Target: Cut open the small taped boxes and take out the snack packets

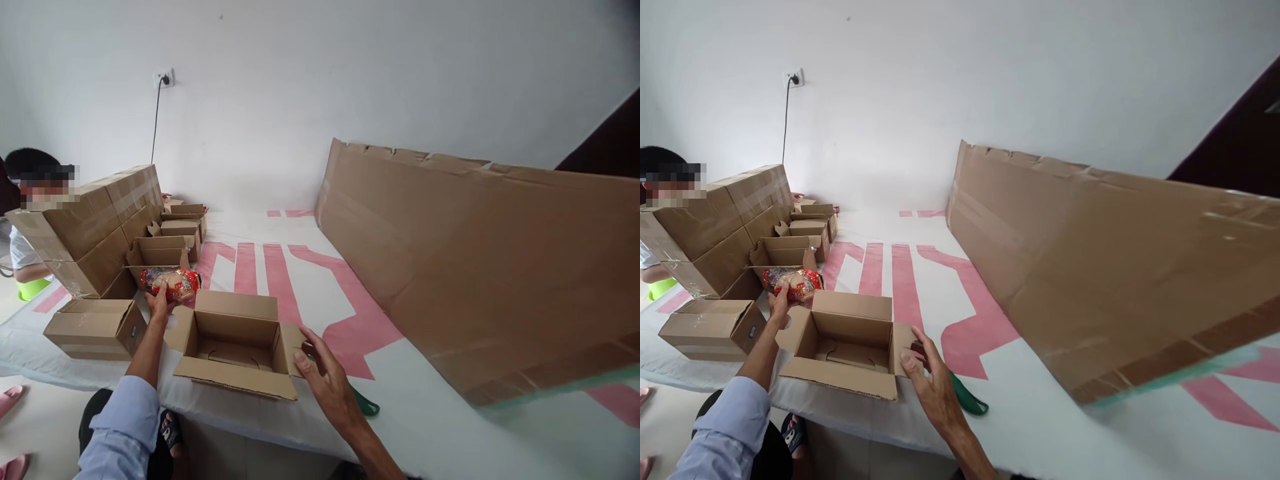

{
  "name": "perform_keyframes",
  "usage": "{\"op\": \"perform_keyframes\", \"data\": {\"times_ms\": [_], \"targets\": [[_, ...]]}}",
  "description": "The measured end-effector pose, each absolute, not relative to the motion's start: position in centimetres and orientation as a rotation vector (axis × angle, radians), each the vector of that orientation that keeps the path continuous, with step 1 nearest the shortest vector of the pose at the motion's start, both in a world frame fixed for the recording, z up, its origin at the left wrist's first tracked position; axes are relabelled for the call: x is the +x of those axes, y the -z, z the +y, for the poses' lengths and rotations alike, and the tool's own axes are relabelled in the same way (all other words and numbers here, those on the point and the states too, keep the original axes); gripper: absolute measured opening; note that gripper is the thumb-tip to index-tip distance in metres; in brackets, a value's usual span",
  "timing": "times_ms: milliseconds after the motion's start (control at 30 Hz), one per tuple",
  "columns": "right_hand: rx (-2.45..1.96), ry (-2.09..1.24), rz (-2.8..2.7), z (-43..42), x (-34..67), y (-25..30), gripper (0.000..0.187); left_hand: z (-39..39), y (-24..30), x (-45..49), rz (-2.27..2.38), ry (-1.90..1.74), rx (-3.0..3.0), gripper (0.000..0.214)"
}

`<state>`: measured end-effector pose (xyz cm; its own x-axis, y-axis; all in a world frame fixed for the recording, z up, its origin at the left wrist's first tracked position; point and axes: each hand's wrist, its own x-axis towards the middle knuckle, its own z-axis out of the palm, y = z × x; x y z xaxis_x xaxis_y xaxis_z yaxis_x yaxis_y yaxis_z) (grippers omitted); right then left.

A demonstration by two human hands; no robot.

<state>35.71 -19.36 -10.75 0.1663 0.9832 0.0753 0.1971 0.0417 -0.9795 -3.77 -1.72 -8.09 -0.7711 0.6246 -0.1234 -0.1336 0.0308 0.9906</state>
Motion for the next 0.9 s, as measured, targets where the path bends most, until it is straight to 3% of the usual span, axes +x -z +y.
{"op": "perform_keyframes", "data": {"times_ms": [433,633,900], "targets": [[-1.063,-0.806,-1.292,-19.2,38.8,17.4,0.068,6.2,8.8,-4.6,1.783,-1.706,0.622,0.049],[-1.055,-0.788,-1.255,-19.0,39.4,20.3,0.065,9.5,9.3,-4.7,1.81,-1.713,0.608,0.051],[-1.111,-0.804,-1.257,-18.9,40.2,20.3,0.062,12.9,8.9,-4.6,1.828,-1.707,0.571,0.058]]}}
